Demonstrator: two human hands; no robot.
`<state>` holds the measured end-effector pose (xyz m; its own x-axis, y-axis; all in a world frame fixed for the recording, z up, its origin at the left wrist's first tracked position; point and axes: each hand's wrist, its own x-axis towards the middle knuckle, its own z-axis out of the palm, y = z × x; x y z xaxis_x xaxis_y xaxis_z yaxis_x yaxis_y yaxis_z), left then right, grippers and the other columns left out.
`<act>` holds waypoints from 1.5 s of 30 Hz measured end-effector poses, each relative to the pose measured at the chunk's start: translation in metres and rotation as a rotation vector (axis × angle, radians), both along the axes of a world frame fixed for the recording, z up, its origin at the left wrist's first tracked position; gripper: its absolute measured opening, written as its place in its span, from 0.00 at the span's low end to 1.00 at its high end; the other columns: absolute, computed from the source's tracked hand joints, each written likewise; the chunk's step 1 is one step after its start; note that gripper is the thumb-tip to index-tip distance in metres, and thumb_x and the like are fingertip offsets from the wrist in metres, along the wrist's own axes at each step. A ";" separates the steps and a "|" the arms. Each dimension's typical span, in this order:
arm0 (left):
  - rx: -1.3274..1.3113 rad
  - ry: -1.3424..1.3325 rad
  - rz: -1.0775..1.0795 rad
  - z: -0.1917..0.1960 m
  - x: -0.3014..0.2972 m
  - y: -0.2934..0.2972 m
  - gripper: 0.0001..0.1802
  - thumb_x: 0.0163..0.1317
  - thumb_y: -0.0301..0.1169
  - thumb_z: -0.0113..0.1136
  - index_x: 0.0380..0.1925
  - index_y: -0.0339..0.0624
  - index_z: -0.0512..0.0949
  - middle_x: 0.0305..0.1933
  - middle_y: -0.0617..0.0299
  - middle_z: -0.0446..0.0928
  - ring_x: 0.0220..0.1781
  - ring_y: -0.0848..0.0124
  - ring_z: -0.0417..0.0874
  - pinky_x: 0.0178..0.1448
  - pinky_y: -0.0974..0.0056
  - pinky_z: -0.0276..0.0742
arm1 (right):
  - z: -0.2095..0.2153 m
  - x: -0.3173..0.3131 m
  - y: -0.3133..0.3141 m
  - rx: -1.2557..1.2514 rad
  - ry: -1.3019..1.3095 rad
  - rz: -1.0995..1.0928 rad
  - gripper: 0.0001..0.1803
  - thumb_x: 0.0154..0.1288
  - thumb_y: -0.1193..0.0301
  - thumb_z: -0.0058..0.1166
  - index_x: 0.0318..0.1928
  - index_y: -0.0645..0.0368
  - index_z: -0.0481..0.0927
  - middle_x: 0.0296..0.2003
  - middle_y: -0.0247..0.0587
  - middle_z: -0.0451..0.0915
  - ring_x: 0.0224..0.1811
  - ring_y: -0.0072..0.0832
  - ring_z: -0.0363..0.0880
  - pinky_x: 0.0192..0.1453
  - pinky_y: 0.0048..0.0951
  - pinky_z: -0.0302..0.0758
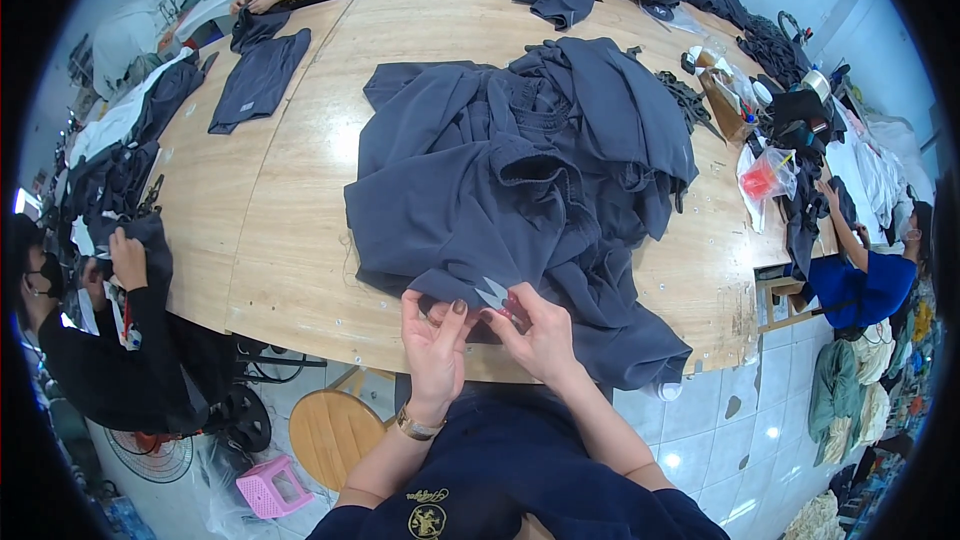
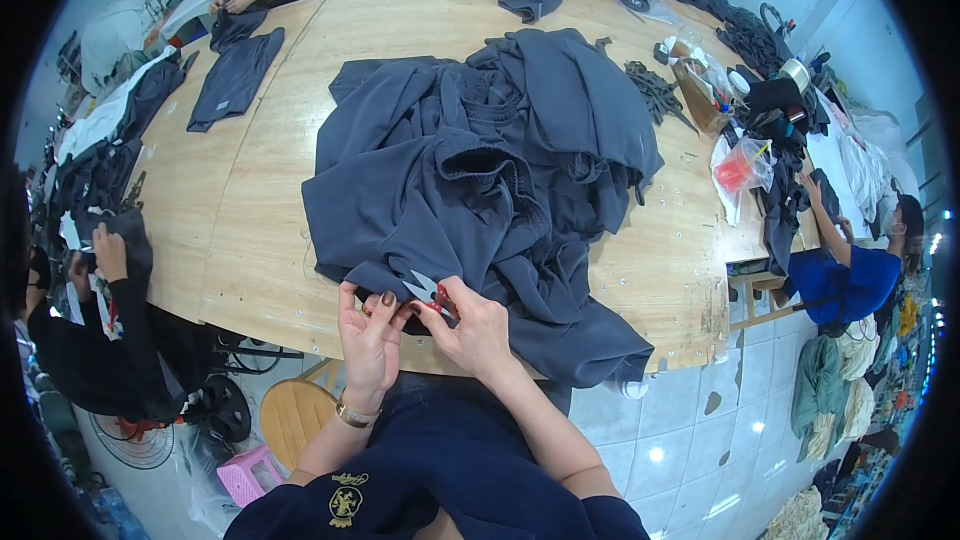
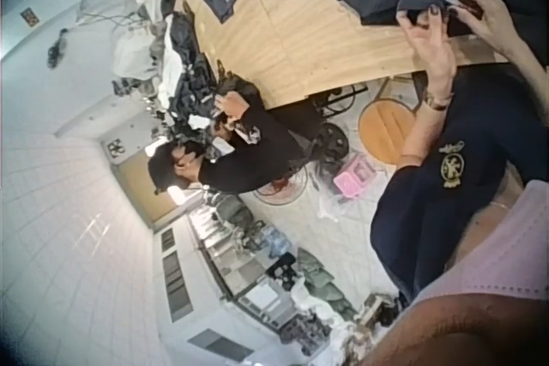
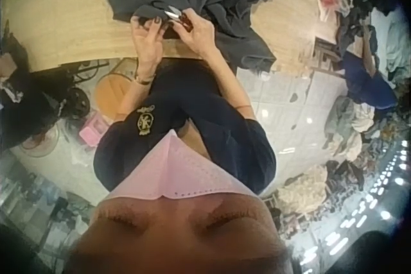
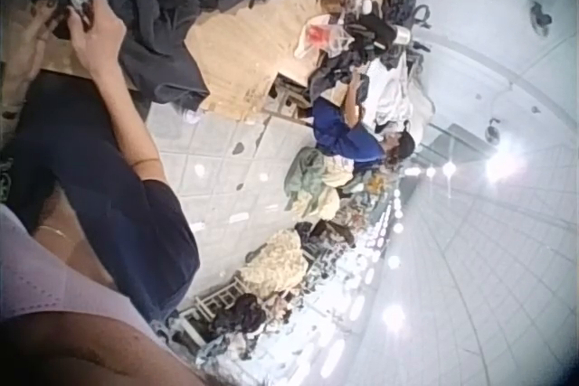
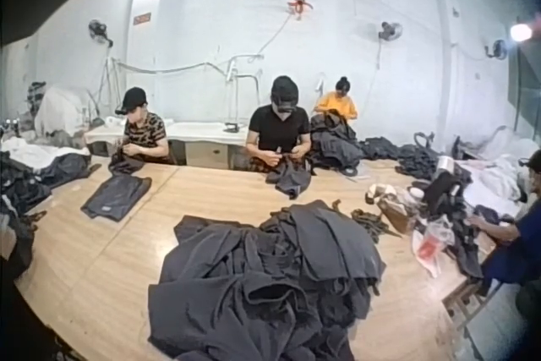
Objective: Sort and inspect finished garments for quality control on a large production table.
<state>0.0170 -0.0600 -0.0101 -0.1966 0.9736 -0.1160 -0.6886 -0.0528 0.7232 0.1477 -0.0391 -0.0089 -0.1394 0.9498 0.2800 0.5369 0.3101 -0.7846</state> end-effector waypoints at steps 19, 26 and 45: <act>0.002 -0.007 0.001 0.000 0.000 0.001 0.20 0.62 0.19 0.51 0.52 0.44 0.60 0.35 0.64 0.70 0.42 0.75 0.75 0.52 0.60 0.77 | -0.002 -0.003 0.000 -0.090 0.083 0.002 0.16 0.57 0.61 0.60 0.29 0.60 0.72 0.16 0.38 0.71 0.15 0.31 0.72 0.20 0.28 0.66; 0.015 -0.085 0.010 -0.002 -0.003 0.001 0.20 0.62 0.17 0.50 0.52 0.44 0.60 0.40 0.59 0.76 0.46 0.71 0.77 0.54 0.60 0.75 | -0.011 0.000 -0.002 -0.134 0.205 -0.013 0.14 0.59 0.63 0.58 0.29 0.60 0.72 0.15 0.39 0.71 0.15 0.33 0.72 0.20 0.29 0.66; -0.049 -0.042 0.006 0.004 -0.001 0.001 0.20 0.63 0.20 0.51 0.53 0.44 0.60 0.36 0.64 0.70 0.43 0.74 0.76 0.52 0.60 0.76 | -0.006 0.000 -0.001 0.077 0.008 0.010 0.13 0.56 0.65 0.60 0.28 0.61 0.73 0.16 0.42 0.71 0.15 0.35 0.72 0.20 0.29 0.66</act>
<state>0.0162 -0.0587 -0.0065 -0.1961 0.9655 -0.1713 -0.7180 -0.0224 0.6957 0.1474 -0.0405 -0.0152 -0.1465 0.9238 0.3537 0.5273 0.3754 -0.7622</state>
